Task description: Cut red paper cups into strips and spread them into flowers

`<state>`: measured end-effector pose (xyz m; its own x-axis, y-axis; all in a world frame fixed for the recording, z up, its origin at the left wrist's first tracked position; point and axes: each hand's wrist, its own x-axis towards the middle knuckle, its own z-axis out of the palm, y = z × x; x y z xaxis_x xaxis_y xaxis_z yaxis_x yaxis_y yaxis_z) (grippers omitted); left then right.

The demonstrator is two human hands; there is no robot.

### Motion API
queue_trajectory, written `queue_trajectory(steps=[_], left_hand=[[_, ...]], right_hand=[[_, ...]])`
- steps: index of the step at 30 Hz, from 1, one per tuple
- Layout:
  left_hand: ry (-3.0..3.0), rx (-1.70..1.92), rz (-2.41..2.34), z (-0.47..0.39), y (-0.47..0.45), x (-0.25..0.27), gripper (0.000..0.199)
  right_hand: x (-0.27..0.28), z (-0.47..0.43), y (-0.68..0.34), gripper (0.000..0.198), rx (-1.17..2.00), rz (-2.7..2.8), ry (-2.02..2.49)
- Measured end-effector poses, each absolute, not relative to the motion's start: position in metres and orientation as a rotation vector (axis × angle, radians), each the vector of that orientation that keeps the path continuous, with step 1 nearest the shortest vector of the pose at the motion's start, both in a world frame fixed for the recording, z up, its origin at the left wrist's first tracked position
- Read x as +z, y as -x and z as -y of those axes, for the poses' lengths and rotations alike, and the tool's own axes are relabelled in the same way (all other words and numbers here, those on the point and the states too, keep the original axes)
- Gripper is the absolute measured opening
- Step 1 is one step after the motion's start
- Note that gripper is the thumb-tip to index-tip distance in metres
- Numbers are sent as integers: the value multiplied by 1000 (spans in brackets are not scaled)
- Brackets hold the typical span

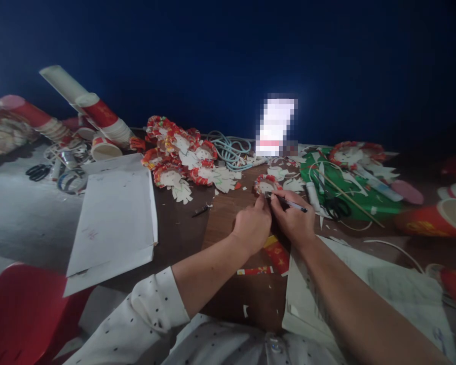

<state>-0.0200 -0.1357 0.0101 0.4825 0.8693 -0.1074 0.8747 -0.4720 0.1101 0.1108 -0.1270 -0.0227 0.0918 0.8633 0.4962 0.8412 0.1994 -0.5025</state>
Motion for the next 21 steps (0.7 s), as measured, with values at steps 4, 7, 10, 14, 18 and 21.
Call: queue_trajectory(steps=[4, 7, 10, 14, 18, 21], left_hand=[[-2555, -59, -1520, 134, 20, 11, 46], [-2553, -67, -1511, 133, 20, 11, 46], [-2559, -80, -1506, 133, 20, 11, 45], [-2555, -77, -1513, 133, 20, 11, 45], [-2563, -67, -1497, 133, 20, 12, 44], [-2557, -72, -1492, 133, 21, 12, 44]], right_hand=[[-21, 127, -110, 20, 35, 1717, 1618], [-22, 126, -110, 20, 17, 1731, 1618], [-23, 126, -110, 20, 8, 1737, 1622], [-23, 126, -110, 19, 8, 1723, 1628], [-23, 126, -110, 19, 5, 1721, 1632], [-24, 126, -111, 19, 0, 1730, 1624]])
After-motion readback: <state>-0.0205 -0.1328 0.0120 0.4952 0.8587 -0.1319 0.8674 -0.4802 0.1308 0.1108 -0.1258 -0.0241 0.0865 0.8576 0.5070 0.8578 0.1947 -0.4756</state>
